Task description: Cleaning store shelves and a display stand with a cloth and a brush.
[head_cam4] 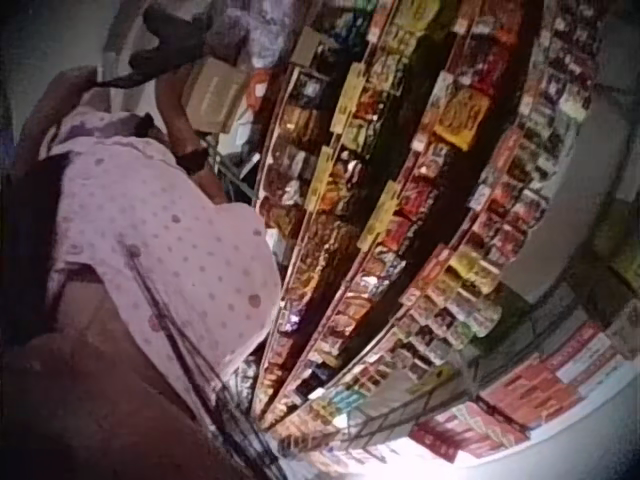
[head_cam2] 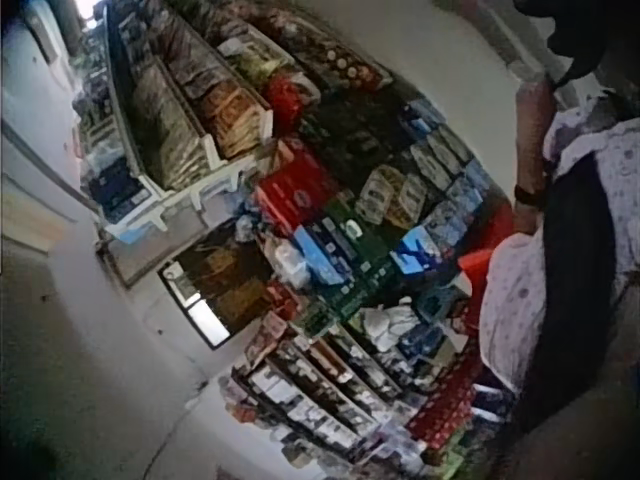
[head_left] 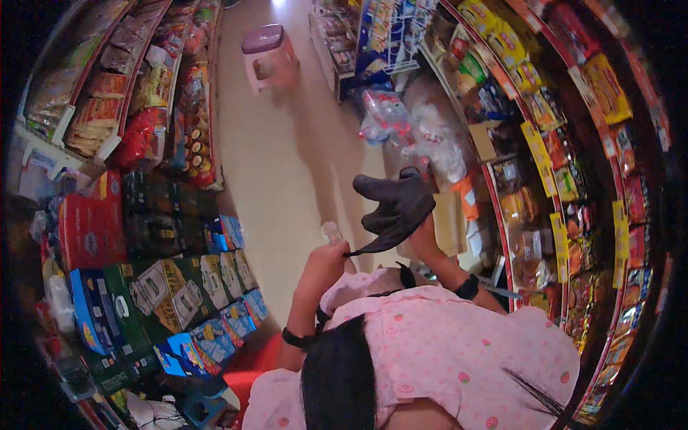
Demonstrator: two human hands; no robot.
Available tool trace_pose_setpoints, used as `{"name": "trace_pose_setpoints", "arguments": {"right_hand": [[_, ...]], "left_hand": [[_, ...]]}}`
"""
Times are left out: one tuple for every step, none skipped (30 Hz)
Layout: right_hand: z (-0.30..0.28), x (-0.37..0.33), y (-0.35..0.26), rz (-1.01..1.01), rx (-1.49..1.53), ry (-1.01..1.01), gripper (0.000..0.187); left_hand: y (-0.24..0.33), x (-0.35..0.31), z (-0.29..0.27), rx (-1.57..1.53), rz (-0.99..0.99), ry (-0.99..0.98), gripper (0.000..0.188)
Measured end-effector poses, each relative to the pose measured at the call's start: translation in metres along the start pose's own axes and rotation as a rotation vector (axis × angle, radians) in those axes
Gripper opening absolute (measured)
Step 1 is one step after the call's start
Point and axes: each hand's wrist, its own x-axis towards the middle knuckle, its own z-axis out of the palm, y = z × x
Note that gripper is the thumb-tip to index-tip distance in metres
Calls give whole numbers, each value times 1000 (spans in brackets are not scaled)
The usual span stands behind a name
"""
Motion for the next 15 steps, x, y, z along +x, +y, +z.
{"name": "trace_pose_setpoints", "arguments": {"right_hand": [[6, 16, -2, 45, 8, 0, 44], [14, 29, -12, 103, 22, -6, 44], [23, 43, -17, 161, 34, -12, 43], [32, 57, -15, 129, 69, -23, 42], [44, 74, -14, 86, 109, -34, 41], [54, 90, -14, 44, 149, -47, 39], [63, 101, -17, 25, 95, -75, 37], [72, 109, -24, 9, 44, -106, 36], [81, 117, -30, -9, -8, -139, 34], [88, 126, -34, -6, 2, -110, 32], [99, 135, -39, -3, 23, -79, 30], [108, 145, -42, 0, 45, -50, 28], [116, 156, -43, 3, 82, -65, 27], [122, 167, -42, 6, 123, -75, 27], [131, 180, -43, 11, 165, -86, 26]], "left_hand": [[-5, 14, -14, -4, 3, 19, 8], [-11, 22, -26, -6, -6, 29, 9], [-18, 32, -38, -20, -41, 28, 9], [-25, 41, -48, -36, -76, 28, 9], [-32, 49, -61, -45, -108, 37, 8], [-39, 56, -71, -41, -105, 66, 8], [-46, 61, -81, -37, -103, 96, 8], [-54, 66, -88, -32, -108, 125, 9], [-61, 72, -93, -32, -106, 141, 9], [-70, 79, -96, -33, -105, 159, 9], [-76, 85, -103, -20, -105, 176, 10], [-80, 89, -110, -33, -140, 165, 9], [-80, 93, -113, -47, -176, 156, 9], [-83, 98, -118, -56, -209, 144, 8], [-86, 101, -123, -53, -251, 132, 7]]}}
